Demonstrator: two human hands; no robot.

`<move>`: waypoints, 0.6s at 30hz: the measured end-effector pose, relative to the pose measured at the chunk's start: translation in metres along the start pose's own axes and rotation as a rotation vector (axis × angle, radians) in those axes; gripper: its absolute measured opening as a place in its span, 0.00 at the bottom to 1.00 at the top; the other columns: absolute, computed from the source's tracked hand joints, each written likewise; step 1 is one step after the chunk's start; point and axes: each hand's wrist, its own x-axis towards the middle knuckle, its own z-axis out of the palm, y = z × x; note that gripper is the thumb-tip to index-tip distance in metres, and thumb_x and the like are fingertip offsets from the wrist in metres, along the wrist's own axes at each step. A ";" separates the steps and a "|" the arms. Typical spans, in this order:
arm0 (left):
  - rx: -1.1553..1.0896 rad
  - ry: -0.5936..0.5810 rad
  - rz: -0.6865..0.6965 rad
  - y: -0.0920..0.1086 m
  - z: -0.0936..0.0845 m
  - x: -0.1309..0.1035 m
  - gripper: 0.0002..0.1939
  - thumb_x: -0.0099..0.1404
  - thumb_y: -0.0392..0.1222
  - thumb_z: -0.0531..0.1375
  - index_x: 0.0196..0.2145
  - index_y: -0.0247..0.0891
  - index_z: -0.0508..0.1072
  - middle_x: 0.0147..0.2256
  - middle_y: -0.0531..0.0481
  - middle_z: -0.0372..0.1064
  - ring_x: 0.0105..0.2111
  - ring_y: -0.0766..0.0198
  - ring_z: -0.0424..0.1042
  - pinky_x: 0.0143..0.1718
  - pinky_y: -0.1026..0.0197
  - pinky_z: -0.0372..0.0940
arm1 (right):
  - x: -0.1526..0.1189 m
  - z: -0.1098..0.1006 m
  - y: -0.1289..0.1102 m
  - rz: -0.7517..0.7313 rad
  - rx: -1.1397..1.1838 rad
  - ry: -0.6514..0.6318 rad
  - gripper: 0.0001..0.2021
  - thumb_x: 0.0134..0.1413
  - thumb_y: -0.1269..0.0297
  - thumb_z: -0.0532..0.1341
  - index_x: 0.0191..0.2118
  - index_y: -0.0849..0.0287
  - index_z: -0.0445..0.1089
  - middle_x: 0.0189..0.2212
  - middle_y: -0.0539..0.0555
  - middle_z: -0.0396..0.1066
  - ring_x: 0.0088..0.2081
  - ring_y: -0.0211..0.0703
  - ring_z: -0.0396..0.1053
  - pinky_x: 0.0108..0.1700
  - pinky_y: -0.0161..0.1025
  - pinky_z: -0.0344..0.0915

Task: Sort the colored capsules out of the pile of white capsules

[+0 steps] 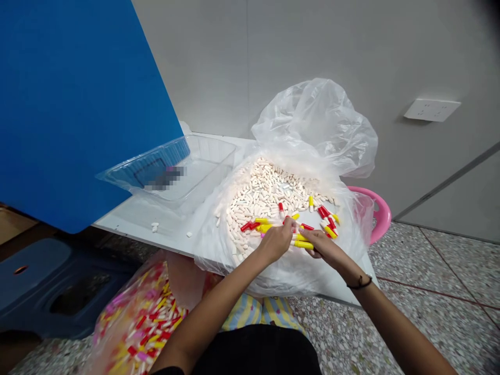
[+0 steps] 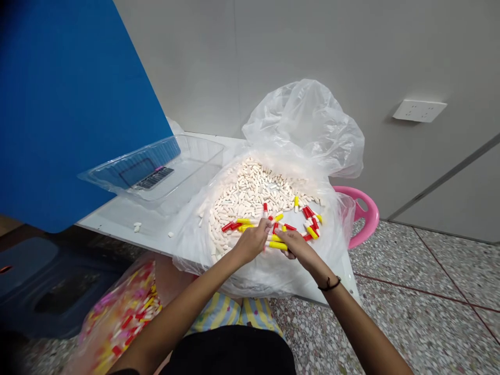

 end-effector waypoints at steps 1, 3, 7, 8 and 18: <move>-0.045 0.021 -0.002 -0.003 0.001 0.004 0.09 0.68 0.40 0.44 0.43 0.40 0.58 0.29 0.51 0.65 0.27 0.59 0.68 0.29 0.63 0.58 | 0.005 -0.004 0.000 -0.052 -0.036 0.051 0.23 0.51 0.42 0.54 0.22 0.60 0.61 0.11 0.45 0.56 0.13 0.31 0.51 0.16 0.31 0.47; -0.169 0.081 -0.002 -0.009 0.002 0.013 0.07 0.67 0.41 0.45 0.40 0.41 0.59 0.29 0.51 0.64 0.27 0.61 0.66 0.29 0.64 0.57 | 0.016 -0.012 0.002 -0.194 -0.115 0.150 0.18 0.50 0.47 0.58 0.29 0.60 0.66 0.16 0.47 0.64 0.17 0.35 0.60 0.20 0.33 0.57; -0.299 0.157 -0.026 -0.017 0.001 0.031 0.07 0.68 0.41 0.44 0.35 0.42 0.60 0.27 0.52 0.62 0.26 0.62 0.64 0.30 0.64 0.56 | 0.028 -0.026 0.001 -0.395 -0.306 0.208 0.13 0.51 0.54 0.59 0.35 0.59 0.67 0.25 0.51 0.70 0.26 0.41 0.69 0.28 0.37 0.64; -0.302 0.176 -0.051 -0.017 0.001 0.035 0.07 0.68 0.41 0.44 0.35 0.42 0.60 0.26 0.53 0.61 0.26 0.61 0.64 0.30 0.63 0.56 | 0.029 -0.028 -0.001 -0.409 -0.352 0.200 0.12 0.52 0.54 0.58 0.33 0.59 0.67 0.24 0.51 0.70 0.26 0.41 0.69 0.28 0.37 0.64; -0.440 0.172 0.041 -0.012 -0.001 0.040 0.02 0.59 0.38 0.56 0.33 0.41 0.66 0.18 0.57 0.53 0.16 0.68 0.56 0.28 0.65 0.57 | 0.006 -0.021 -0.004 -0.027 0.116 -0.056 0.22 0.55 0.46 0.53 0.21 0.58 0.55 0.13 0.42 0.49 0.14 0.30 0.47 0.17 0.32 0.47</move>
